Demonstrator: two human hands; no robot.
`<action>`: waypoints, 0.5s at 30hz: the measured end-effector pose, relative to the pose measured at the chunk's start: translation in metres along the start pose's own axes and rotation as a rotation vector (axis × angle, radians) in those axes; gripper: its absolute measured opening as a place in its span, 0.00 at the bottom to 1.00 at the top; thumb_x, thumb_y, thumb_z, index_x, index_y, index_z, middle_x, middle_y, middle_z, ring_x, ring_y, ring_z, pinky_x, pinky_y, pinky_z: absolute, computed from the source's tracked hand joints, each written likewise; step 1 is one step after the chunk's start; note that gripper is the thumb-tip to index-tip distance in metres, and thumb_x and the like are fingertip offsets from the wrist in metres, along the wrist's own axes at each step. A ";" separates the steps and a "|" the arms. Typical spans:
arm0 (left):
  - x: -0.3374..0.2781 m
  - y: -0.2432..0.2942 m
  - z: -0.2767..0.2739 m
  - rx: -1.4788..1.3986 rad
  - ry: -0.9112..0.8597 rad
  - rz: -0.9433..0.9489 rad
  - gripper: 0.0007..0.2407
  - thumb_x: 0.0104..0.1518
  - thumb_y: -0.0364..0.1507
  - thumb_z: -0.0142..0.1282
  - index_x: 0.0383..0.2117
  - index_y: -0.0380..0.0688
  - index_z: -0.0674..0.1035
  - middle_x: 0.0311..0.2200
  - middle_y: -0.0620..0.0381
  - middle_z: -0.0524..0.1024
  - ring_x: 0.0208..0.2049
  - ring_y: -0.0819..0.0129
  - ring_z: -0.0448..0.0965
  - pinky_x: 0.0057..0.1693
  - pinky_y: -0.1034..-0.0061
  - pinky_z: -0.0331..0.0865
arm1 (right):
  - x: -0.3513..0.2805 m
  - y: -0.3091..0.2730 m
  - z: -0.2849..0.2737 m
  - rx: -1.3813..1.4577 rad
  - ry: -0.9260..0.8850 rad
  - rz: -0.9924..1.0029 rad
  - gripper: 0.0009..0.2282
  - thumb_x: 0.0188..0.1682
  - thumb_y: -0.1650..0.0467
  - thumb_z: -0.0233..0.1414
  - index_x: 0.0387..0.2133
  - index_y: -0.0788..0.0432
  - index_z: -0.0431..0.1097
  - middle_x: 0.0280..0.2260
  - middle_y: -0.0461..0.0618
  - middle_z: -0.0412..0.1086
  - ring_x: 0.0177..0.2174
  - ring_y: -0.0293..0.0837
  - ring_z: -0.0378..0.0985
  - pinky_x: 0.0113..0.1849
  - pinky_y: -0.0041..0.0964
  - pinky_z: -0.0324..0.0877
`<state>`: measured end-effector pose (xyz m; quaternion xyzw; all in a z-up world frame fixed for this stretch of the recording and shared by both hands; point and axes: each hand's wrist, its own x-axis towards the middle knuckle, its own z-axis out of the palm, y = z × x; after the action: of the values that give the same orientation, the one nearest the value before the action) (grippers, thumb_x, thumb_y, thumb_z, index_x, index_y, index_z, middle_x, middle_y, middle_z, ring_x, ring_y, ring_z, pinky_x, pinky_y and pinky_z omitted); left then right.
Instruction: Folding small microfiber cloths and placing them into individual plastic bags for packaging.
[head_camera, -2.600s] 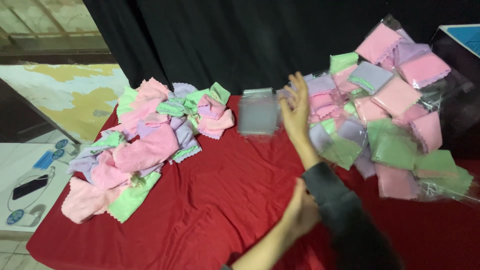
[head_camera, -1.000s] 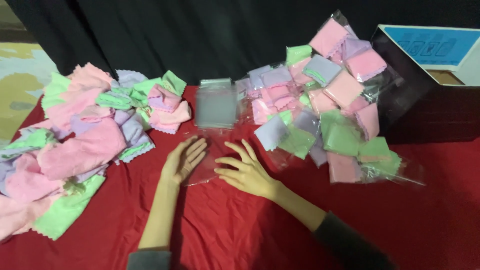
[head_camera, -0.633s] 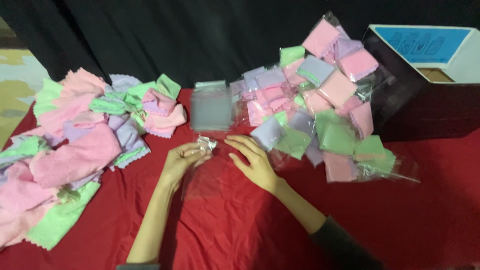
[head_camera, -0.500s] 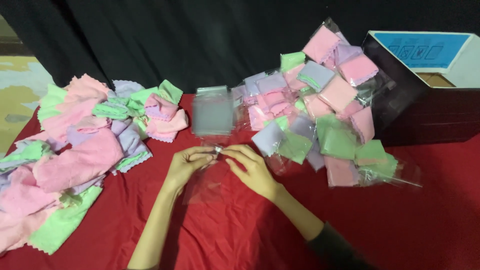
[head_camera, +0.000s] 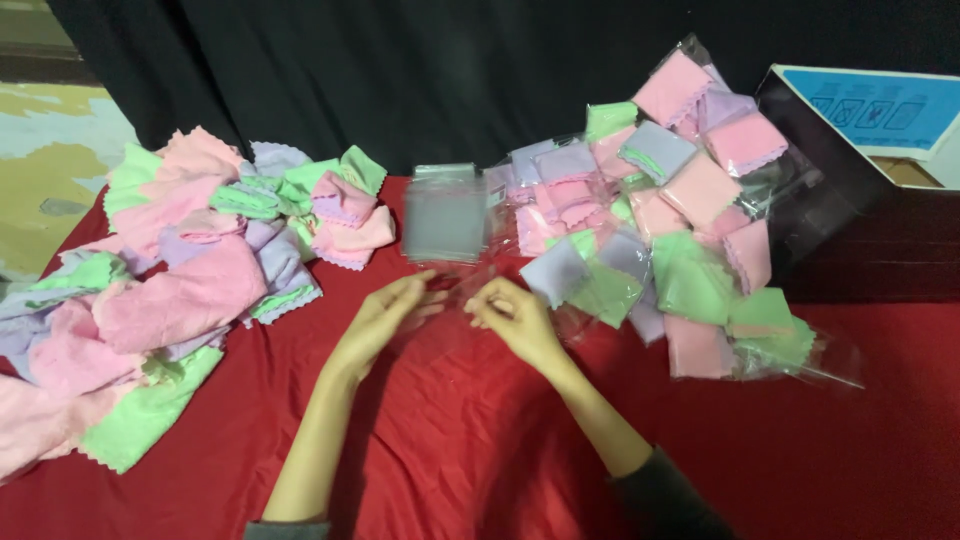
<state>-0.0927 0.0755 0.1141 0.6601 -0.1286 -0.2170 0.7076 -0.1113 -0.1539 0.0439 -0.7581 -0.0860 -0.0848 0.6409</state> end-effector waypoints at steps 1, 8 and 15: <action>0.000 -0.006 -0.005 -0.001 0.003 0.002 0.31 0.61 0.51 0.46 0.64 0.42 0.70 0.56 0.33 0.76 0.60 0.42 0.74 0.66 0.46 0.61 | 0.001 -0.002 -0.002 -0.001 -0.003 -0.002 0.03 0.53 0.72 0.57 0.35 0.59 0.72 0.33 0.55 0.79 0.32 0.45 0.85 0.39 0.39 0.82; 0.016 -0.071 -0.019 -0.226 0.073 0.053 0.28 0.57 0.37 0.59 0.65 0.40 0.69 0.55 0.39 0.76 0.58 0.48 0.75 0.63 0.53 0.65 | 0.002 -0.013 -0.003 0.264 0.018 0.323 0.08 0.58 0.65 0.50 0.38 0.57 0.64 0.45 0.71 0.76 0.46 0.60 0.82 0.49 0.53 0.74; 0.040 -0.110 -0.026 -0.286 0.271 0.000 0.09 0.59 0.26 0.62 0.43 0.34 0.83 0.38 0.40 0.84 0.38 0.54 0.87 0.50 0.62 0.79 | 0.000 -0.022 -0.001 0.357 -0.033 0.474 0.10 0.58 0.63 0.48 0.41 0.58 0.65 0.50 0.72 0.73 0.46 0.64 0.81 0.46 0.59 0.75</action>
<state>-0.0601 0.0756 -0.0013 0.5761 -0.0002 -0.1421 0.8049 -0.1168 -0.1510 0.0650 -0.6337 0.0695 0.0959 0.7645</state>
